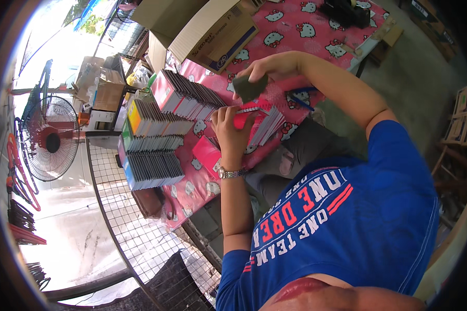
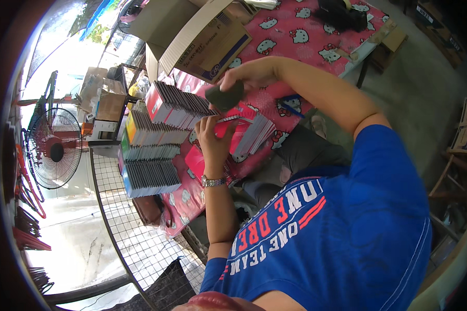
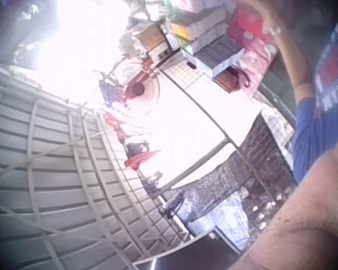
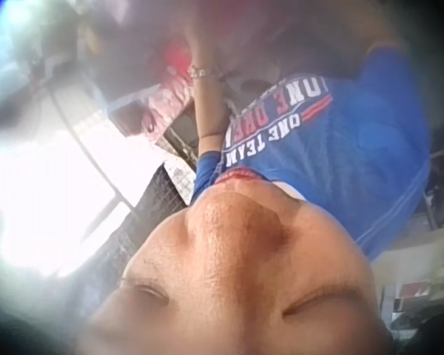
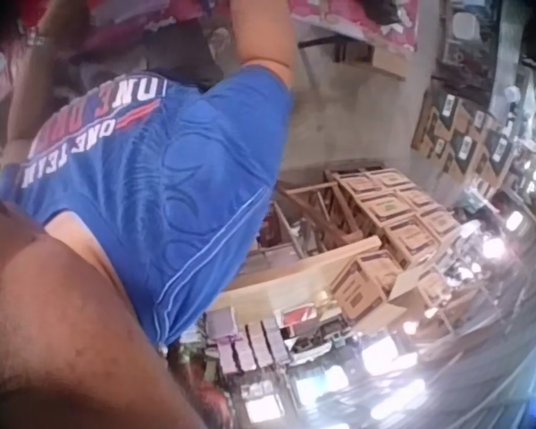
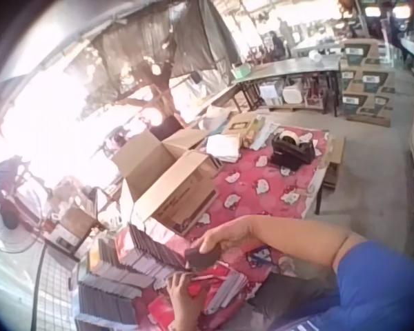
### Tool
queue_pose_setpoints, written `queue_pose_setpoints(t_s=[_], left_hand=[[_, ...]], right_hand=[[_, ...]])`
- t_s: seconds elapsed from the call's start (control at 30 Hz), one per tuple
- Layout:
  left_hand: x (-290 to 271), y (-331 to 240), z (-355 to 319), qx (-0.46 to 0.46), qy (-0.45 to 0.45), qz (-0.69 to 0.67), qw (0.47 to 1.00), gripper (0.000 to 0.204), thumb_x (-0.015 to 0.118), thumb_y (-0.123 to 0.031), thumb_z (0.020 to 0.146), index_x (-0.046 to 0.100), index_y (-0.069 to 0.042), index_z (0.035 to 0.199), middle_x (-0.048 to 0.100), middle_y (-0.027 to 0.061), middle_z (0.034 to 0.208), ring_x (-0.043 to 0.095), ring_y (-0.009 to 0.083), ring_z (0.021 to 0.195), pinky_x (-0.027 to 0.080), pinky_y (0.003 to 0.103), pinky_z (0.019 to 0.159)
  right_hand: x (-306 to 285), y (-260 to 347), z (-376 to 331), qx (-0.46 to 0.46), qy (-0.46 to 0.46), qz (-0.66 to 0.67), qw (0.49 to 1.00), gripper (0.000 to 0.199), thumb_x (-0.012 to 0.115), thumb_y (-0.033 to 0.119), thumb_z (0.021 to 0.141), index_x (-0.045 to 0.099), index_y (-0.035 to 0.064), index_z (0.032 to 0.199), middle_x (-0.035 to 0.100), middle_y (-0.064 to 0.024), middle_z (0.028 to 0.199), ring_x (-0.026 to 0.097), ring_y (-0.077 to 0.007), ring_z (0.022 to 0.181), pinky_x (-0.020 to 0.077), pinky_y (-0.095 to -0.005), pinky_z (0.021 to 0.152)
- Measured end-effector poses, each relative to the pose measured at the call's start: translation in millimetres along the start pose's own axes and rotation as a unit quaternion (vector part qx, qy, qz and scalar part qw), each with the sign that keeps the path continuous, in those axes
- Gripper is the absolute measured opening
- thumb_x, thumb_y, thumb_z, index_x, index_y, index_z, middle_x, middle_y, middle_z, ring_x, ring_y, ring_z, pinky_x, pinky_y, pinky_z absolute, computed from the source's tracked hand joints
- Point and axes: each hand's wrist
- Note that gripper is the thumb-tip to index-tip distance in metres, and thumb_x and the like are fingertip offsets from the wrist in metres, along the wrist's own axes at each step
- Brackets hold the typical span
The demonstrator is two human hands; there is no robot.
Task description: The person places a spiral-bound notebook into a stack, adds a small card to the top, and continues organizing stacks of colorful notebooks on a table.
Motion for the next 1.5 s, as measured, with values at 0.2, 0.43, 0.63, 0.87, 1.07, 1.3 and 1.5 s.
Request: queue_pose_setpoints(t_s=[0.2, 0.43, 0.63, 0.87, 1.07, 1.3, 1.5], left_hand=[[-9.7, 7.8, -2.7, -0.031, -0.008, -0.046, 0.998, 0.031, 0.08, -0.012, 0.073, 0.063, -0.004, 0.098, 0.061, 0.0112, 0.095, 0.056, 0.0317, 0.094, 0.045, 0.042, 0.085], [-17.4, 28.9, -10.5, -0.133, 0.052, -0.159, 0.977, 0.029, 0.073, -0.005, 0.08, 0.061, -0.002, 0.106, 0.06, 0.0086, 0.095, 0.06, 0.0194, 0.079, 0.048, 0.031, 0.071], [-20.6, 31.8, -6.9, -0.172, 0.082, -0.178, 0.965, 0.026, 0.07, -0.004, 0.083, 0.06, -0.002, 0.107, 0.063, 0.0075, 0.1, 0.061, 0.0137, 0.079, 0.048, 0.027, 0.068], [-15.9, 34.3, -8.0, -0.174, 0.076, -0.225, 0.956, 0.03, 0.07, -0.003, 0.084, 0.058, -0.001, 0.111, 0.064, 0.0052, 0.104, 0.06, 0.0112, 0.082, 0.048, 0.025, 0.071], [-14.9, 42.3, -8.9, -0.194, 0.084, -0.249, 0.945, 0.028, 0.068, 0.0, 0.087, 0.056, 0.001, 0.112, 0.062, 0.0048, 0.103, 0.058, 0.0087, 0.088, 0.048, 0.024, 0.076], [-11.2, 45.1, -9.7, -0.224, 0.091, -0.303, 0.922, 0.027, 0.065, 0.003, 0.089, 0.055, 0.002, 0.114, 0.061, 0.0052, 0.104, 0.06, 0.0101, 0.092, 0.048, 0.024, 0.079], [-12.9, 42.9, -6.4, -0.221, 0.089, -0.303, 0.923, 0.026, 0.066, 0.002, 0.089, 0.055, 0.002, 0.113, 0.061, 0.0043, 0.101, 0.059, 0.0093, 0.087, 0.049, 0.025, 0.076]], right_hand=[[-7.1, 4.5, 9.8, 0.137, -0.013, -0.296, 0.945, 0.052, 0.063, 0.034, 0.084, 0.062, 0.0013, 0.124, 0.056, -0.008, 0.122, 0.053, -0.0164, 0.114, 0.0437, -0.0318, 0.09], [5.2, -1.2, 18.1, -0.03, 0.03, 0.044, 0.998, 0.046, 0.06, 0.038, 0.089, 0.066, -0.0001, 0.115, 0.067, -0.0049, 0.103, 0.06, -0.014, 0.092, 0.044, -0.0274, 0.082], [0.2, -8.7, 37.0, -0.003, 0.009, -0.196, 0.981, 0.036, 0.063, 0.037, 0.089, 0.071, 0.0026, 0.096, 0.063, -0.0004, 0.08, 0.055, -0.0128, 0.076, 0.042, -0.0299, 0.071], [-9.5, -14.1, 44.4, -0.053, 0.089, 0.021, 0.994, 0.054, 0.056, 0.042, 0.091, 0.06, 0.0017, 0.127, 0.067, -0.0063, 0.113, 0.061, -0.0155, 0.098, 0.0447, -0.0302, 0.088], [-0.6, -3.1, 47.6, -0.001, 0.037, 0.053, 0.998, 0.055, 0.055, 0.046, 0.09, 0.062, 0.0025, 0.124, 0.067, -0.0049, 0.107, 0.06, -0.0151, 0.091, 0.0427, -0.028, 0.076], [-14.3, -19.0, 54.3, 0.02, 0.043, 0.087, 0.995, 0.055, 0.055, 0.039, 0.09, 0.062, -0.0035, 0.124, 0.065, -0.0104, 0.12, 0.058, -0.0168, 0.106, 0.0418, -0.0289, 0.095], [-11.3, -23.7, 54.9, -0.041, 0.049, 0.088, 0.994, 0.053, 0.06, 0.046, 0.088, 0.065, 0.0057, 0.121, 0.069, -0.0044, 0.108, 0.061, -0.0161, 0.093, 0.0447, -0.0293, 0.084]])
Point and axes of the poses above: each hand's wrist, its own z-axis towards the middle knuckle, its own x-axis out of the palm, y = z × x
